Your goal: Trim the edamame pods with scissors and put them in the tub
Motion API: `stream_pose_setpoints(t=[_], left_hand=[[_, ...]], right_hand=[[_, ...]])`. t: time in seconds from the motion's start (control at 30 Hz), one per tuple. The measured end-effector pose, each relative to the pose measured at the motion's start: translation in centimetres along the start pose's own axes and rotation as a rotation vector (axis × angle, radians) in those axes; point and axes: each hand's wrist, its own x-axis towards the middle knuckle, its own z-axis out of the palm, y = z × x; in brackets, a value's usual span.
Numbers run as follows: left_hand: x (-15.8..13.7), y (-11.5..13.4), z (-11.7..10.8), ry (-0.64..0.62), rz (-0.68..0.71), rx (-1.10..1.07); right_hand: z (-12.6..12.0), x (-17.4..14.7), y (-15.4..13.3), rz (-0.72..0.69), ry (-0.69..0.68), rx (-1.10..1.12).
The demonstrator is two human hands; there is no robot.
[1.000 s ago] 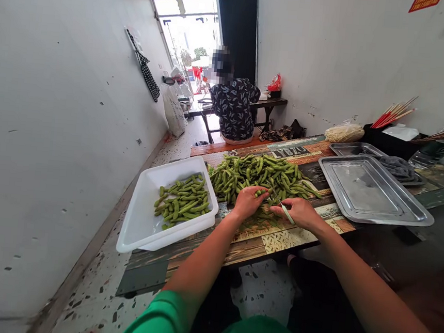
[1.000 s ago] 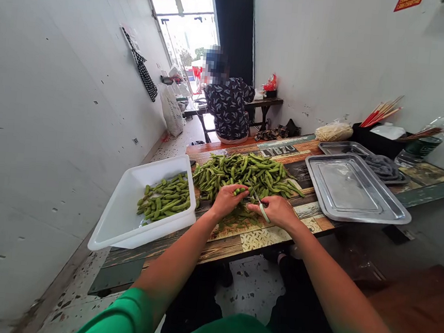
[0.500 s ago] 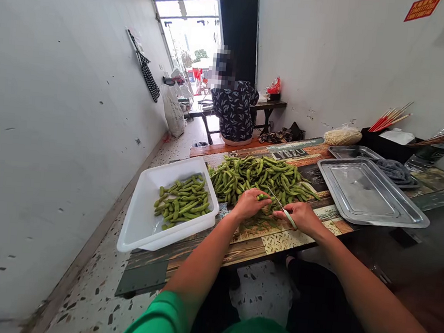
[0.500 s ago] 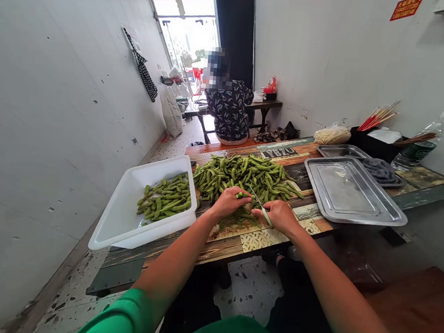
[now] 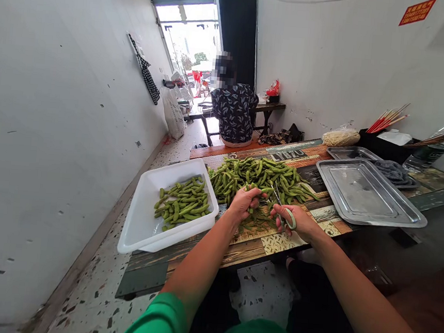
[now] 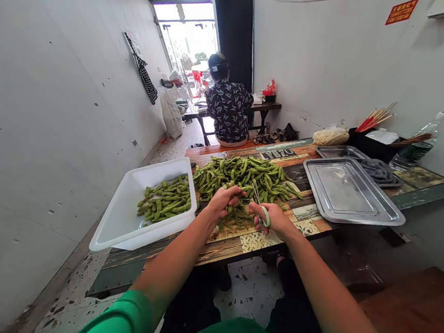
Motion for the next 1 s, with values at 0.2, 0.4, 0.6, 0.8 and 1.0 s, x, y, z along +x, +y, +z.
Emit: stream_pose_setpoints(t=[0.2,0.4,0.6,0.8,1.0], left_hand=[[-0.3,0.0,0.3,-0.079,0.021,0.074],[-0.8,0.4,0.7,-0.119,0.009,0.099],[-0.6,0.0,0.6,-0.115,-0.004,0.133],[-1.2,0.6,1.6,-0.011,0.061,0.287],[-6.2,7.0,0.8,0.624,0.728,0.908]], right_hand=[[-0.1,0.5,0.3,-0.039,0.036,-0.042],[-0.2,0.7,-0.3,-0.036,0.049,-0.057],[-0.6,1.0,0.1,-0.049,0.124,-0.139],[-1.0,1.3,1.6,-0.123,0.190,-0.225],[-1.8,1.1,3.6,-0.293,0.546,-0.165]])
